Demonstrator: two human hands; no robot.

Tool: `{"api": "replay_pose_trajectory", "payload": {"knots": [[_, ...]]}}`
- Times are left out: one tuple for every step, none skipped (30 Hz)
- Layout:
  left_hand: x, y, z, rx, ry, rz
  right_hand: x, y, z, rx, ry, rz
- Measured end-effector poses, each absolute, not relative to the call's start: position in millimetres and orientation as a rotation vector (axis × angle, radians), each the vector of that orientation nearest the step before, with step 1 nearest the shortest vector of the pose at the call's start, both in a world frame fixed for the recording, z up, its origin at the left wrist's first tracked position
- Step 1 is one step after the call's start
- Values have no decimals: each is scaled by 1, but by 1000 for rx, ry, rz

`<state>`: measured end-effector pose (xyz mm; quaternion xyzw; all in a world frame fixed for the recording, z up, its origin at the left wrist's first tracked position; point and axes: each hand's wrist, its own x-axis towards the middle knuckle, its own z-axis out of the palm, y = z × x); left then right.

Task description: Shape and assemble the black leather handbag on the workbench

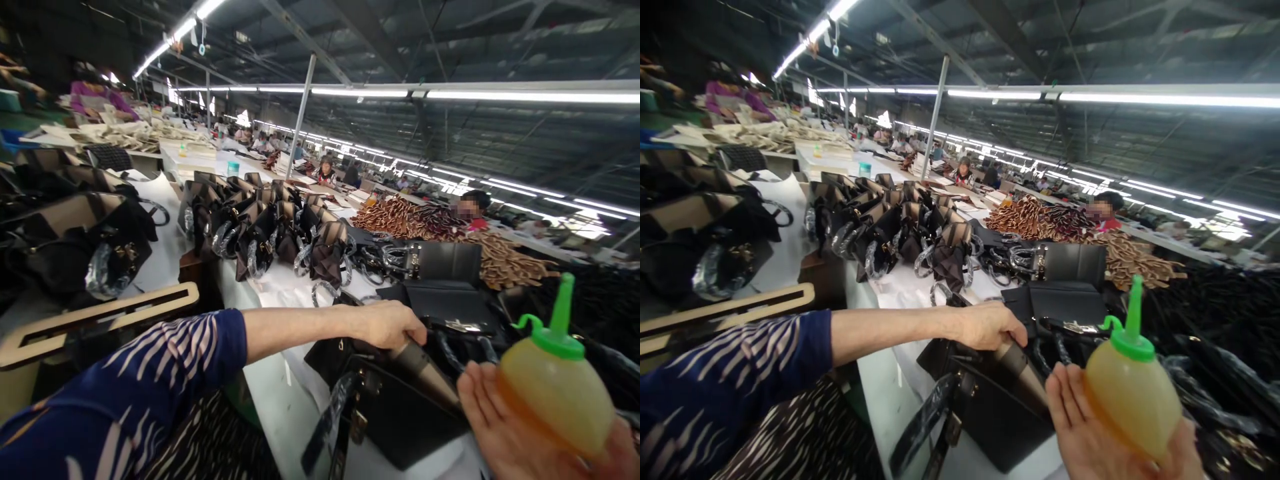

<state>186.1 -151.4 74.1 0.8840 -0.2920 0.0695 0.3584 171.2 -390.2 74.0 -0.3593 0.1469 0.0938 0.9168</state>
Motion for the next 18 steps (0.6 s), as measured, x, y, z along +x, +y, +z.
{"api": "replay_pose_trajectory", "payload": {"knots": [[186, -150, 68, 2264, -740, 197, 166, -381, 82, -725, 354, 166], [186, -149, 63, 2254, -725, 208, 160, -373, 90, -722, 353, 155], [187, -148, 61, 2253, -711, 207, 155, -367, 96, -733, 330, 138], [187, -148, 60, 2258, -699, 198, 151, -361, 102, -745, 295, 132], [186, -147, 60, 2269, -686, 186, 148, -357, 106, -758, 260, 128], [185, -147, 61, 2284, -673, 181, 144, -353, 109, -771, 228, 127], [183, -148, 63, 2298, -657, 191, 142, -350, 111, -786, 219, 124], [181, -148, 65, 2308, -640, 220, 141, -347, 113, -801, 237, 125], [177, -147, 68, 2314, -633, 266, 140, -344, 113, -809, 260, 126], [172, -147, 70, 2317, -643, 325, 139, -342, 113, -809, 286, 122], [168, -145, 73, 2318, -670, 384, 139, -340, 113, -807, 314, 120], [162, -143, 75, 2318, -724, 415, 139, -340, 113, -805, 327, 107], [157, -141, 77, 2318, -793, 400, 140, -339, 112, -807, 324, 97], [153, -138, 78, 2316, -864, 344, 140, -340, 111, -815, 306, 87], [149, -136, 80, 2309, -925, 257, 140, -340, 111, -828, 298, 78], [147, -134, 81, 2300, -971, 161, 139, -340, 110, -840, 300, 80], [145, -132, 82, 2296, -1003, 74, 139, -339, 110, -844, 305, 84], [143, -131, 83, 2299, -1028, 9, 138, -339, 110, -841, 312, 94]]}}
